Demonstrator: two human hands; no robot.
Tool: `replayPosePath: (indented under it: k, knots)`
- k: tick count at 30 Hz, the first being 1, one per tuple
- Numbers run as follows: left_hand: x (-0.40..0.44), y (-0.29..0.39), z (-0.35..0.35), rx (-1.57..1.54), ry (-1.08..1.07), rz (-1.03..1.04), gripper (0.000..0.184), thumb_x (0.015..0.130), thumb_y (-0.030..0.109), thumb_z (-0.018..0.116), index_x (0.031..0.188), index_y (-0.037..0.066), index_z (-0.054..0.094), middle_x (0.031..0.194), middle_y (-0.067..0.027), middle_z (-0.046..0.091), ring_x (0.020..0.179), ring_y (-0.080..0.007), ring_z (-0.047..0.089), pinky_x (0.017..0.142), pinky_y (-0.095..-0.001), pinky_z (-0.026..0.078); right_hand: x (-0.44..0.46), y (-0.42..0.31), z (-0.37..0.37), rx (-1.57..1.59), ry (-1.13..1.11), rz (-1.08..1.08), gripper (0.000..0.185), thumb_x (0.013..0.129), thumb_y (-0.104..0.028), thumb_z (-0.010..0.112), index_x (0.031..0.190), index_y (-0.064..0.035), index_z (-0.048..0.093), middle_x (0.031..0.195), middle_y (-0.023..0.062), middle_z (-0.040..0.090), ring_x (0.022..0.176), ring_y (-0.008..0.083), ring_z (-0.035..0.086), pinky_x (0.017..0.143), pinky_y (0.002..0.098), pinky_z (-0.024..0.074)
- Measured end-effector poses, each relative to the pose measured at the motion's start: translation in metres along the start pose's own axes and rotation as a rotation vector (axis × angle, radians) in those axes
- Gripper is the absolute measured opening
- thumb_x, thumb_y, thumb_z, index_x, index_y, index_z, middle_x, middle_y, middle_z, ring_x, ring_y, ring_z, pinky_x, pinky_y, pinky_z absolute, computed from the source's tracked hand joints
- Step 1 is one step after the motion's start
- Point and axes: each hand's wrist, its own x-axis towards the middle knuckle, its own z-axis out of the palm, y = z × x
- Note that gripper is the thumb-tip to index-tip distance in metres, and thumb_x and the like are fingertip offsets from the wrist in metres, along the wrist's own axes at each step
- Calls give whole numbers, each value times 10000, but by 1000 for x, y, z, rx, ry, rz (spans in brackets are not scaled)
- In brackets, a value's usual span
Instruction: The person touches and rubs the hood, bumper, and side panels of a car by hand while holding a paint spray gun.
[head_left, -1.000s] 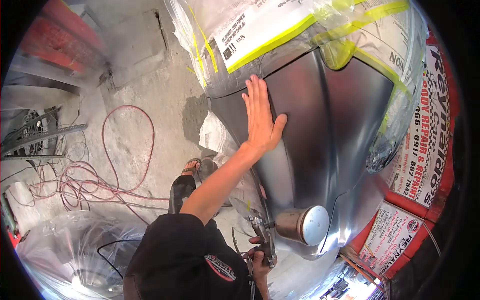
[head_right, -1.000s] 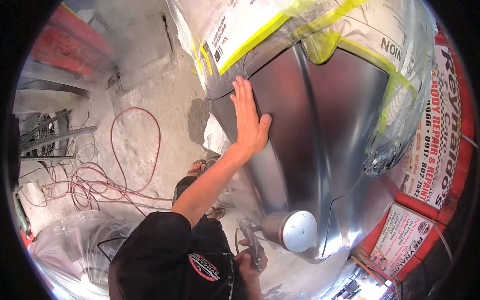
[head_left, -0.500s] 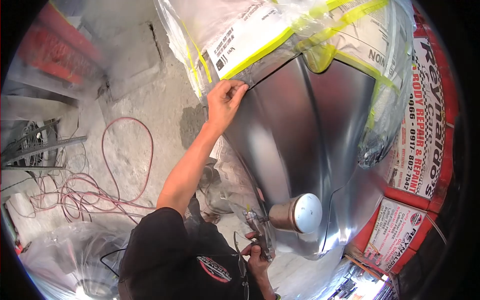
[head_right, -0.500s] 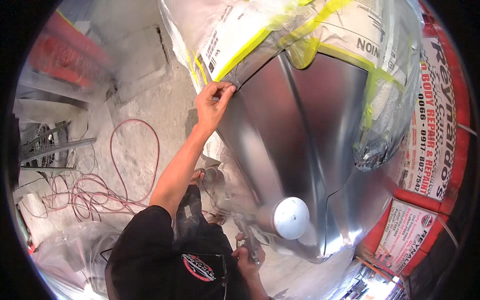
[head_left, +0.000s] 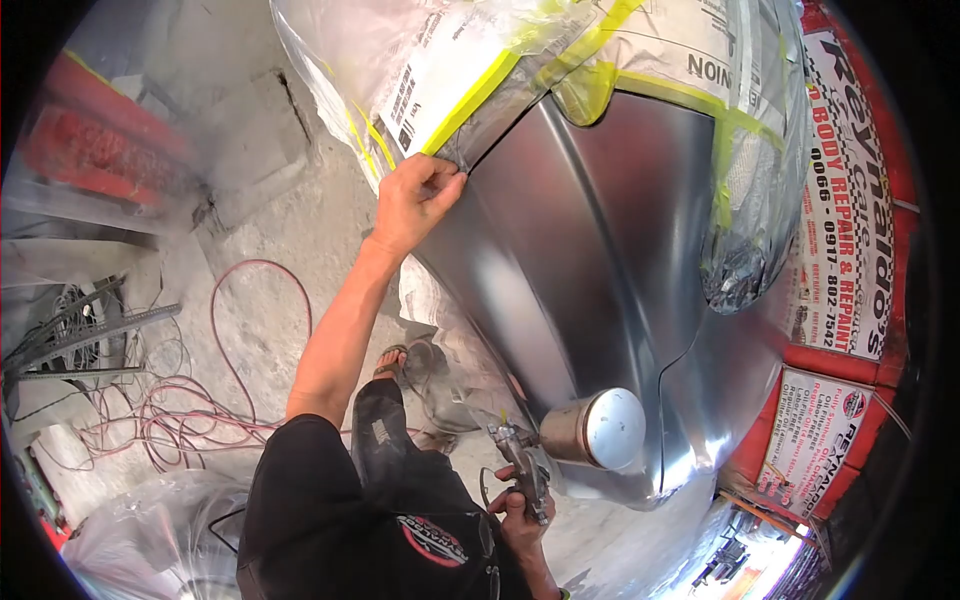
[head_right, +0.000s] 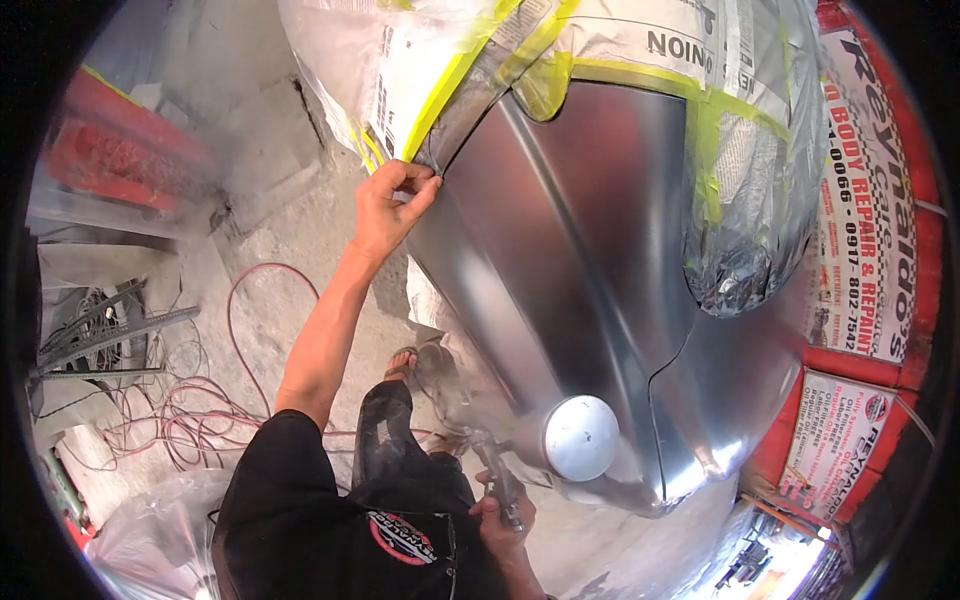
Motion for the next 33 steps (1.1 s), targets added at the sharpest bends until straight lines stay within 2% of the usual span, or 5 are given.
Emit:
replayPosePath:
  k: [13, 21, 25, 28, 33]
  knots:
    - [41, 33, -28, 249, -409, 18, 86, 840, 79, 727, 857, 10, 679, 763, -75, 682, 666, -160, 661, 642, -309, 541, 4, 3, -2, -1, -30, 9, 488, 1018, -383, 649, 1193, 72, 617, 1057, 119, 718, 575, 126, 655, 516, 254, 509]
    - [-36, 30, 14, 127, 136, 73, 194, 832, 150, 794, 966, 64, 683, 981, -120, 672, 872, -319, 656, 792, -427, 532, 2, -4, 1, -67, -12, -35, 438, 1032, -364, 627, 1088, 69, 667, 1020, 123, 732, 576, 130, 656, 523, 278, 506]
    - [-138, 82, 75, 78, -48, 92, 839, 914, 308, 738, 1580, 10, 325, 1615, -306, 283, 1497, -501, 268, 1201, -631, 201, 2, -8, -3, -144, 21, -125, 447, 1038, -377, 603, 1088, 64, 659, 1021, 131, 731, 577, 150, 665, 526, 282, 501]
    - [-182, 86, 121, 28, -80, 16, 1043, 950, 519, 636, 1631, -31, 68, 1691, -302, 65, 1570, -491, 39, 1221, -658, 35, 6, -8, -1, -160, 71, -133, 498, 1037, -420, 590, 1108, 71, 633, 1028, 138, 722, 582, 159, 674, 518, 282, 498]
    - [-145, 42, 109, 47, 114, -221, 992, 998, 554, 506, 1621, -64, 44, 1693, -305, 37, 1573, -484, 0, 1236, -620, 18, 11, -14, 6, -147, 109, -15, 598, 1015, -509, 599, 1111, 81, 608, 1063, 146, 701, 584, 167, 684, 494, 282, 494]
